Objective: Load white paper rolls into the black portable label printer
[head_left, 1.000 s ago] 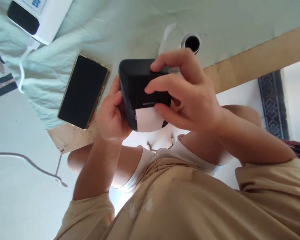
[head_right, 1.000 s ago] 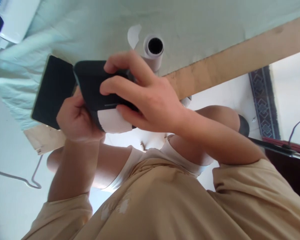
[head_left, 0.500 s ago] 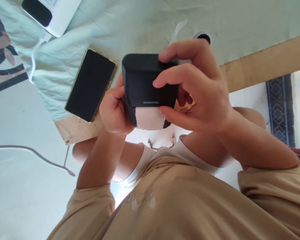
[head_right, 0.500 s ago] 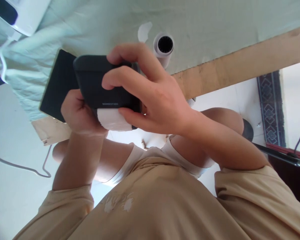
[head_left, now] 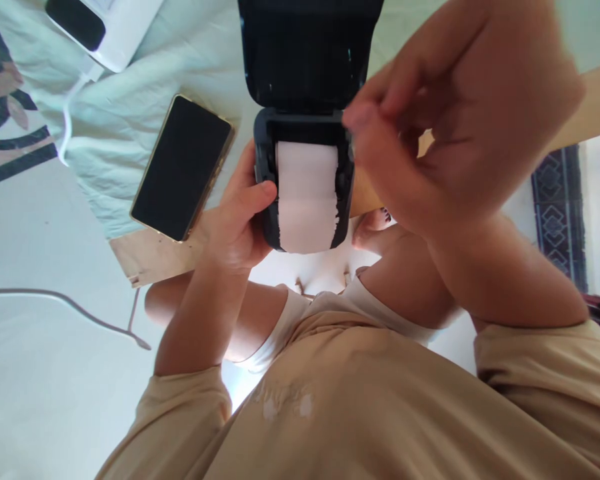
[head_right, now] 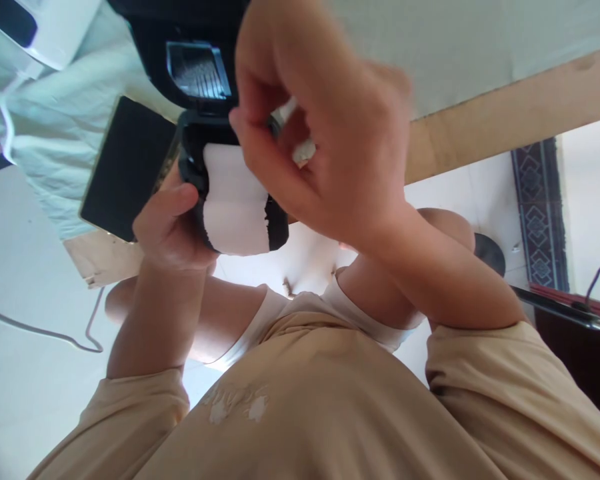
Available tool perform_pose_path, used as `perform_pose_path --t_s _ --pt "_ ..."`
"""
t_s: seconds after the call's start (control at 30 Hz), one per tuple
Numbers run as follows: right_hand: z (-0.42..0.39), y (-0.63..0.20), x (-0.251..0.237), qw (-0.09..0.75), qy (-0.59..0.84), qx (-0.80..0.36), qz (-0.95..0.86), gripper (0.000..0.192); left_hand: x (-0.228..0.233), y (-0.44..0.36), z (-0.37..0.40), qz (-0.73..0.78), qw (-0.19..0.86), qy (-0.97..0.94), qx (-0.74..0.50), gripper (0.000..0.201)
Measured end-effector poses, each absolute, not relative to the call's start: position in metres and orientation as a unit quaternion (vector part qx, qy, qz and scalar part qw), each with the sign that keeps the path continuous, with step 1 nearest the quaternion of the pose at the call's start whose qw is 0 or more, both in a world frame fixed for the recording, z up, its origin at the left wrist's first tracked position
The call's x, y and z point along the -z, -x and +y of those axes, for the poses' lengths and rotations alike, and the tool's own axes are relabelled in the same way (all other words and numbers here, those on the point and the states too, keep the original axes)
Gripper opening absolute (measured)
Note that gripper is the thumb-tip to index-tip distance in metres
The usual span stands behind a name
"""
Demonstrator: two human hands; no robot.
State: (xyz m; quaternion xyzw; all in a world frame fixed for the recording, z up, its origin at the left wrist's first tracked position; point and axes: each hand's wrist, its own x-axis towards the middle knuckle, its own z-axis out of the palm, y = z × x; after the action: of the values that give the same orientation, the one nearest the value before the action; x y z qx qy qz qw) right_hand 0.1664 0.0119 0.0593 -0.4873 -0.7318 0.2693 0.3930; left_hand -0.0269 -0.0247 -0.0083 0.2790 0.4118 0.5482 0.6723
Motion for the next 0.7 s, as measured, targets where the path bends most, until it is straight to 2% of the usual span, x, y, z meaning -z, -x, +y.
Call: perform_pose_path --t_s 0.1,0.2,0.3,0.43,0.47,0.57,0.7 --pt "0.011 -0.164 -0.064 0.28 0.512 -0.183 -0.791 0.013 0.008 0.027 -0.025 0.421 0.672 -0.288 -0.538 0.057" --pt "0.011 -0.161 -0.069 0.151 0.535 -0.206 -0.806 0.013 0.01 0.028 -0.025 0.419 0.679 -0.294 -0.526 0.067" --pt "0.012 -0.158 -0.075 0.087 0.539 -0.249 -0.8 0.016 0.012 0.029 -0.025 0.419 0.685 -0.293 -0.519 0.067" --pt "0.015 -0.154 -0.079 0.014 0.547 -0.229 -0.805 0.007 0.014 0.031 -0.026 0.416 0.687 -0.297 -0.517 0.066" --pt "0.015 -0.153 -0.079 0.003 0.56 -0.228 -0.797 0.011 0.015 0.031 -0.026 0.408 0.692 -0.301 -0.514 0.064" --pt "0.016 -0.154 -0.08 0.026 0.564 -0.251 -0.786 0.027 0.015 0.033 -0.027 0.376 0.709 -0.313 -0.508 0.057" --pt "0.013 -0.176 -0.087 0.164 0.498 -0.363 -0.77 0.027 0.015 0.035 -0.027 0.366 0.722 -0.304 -0.503 0.069"
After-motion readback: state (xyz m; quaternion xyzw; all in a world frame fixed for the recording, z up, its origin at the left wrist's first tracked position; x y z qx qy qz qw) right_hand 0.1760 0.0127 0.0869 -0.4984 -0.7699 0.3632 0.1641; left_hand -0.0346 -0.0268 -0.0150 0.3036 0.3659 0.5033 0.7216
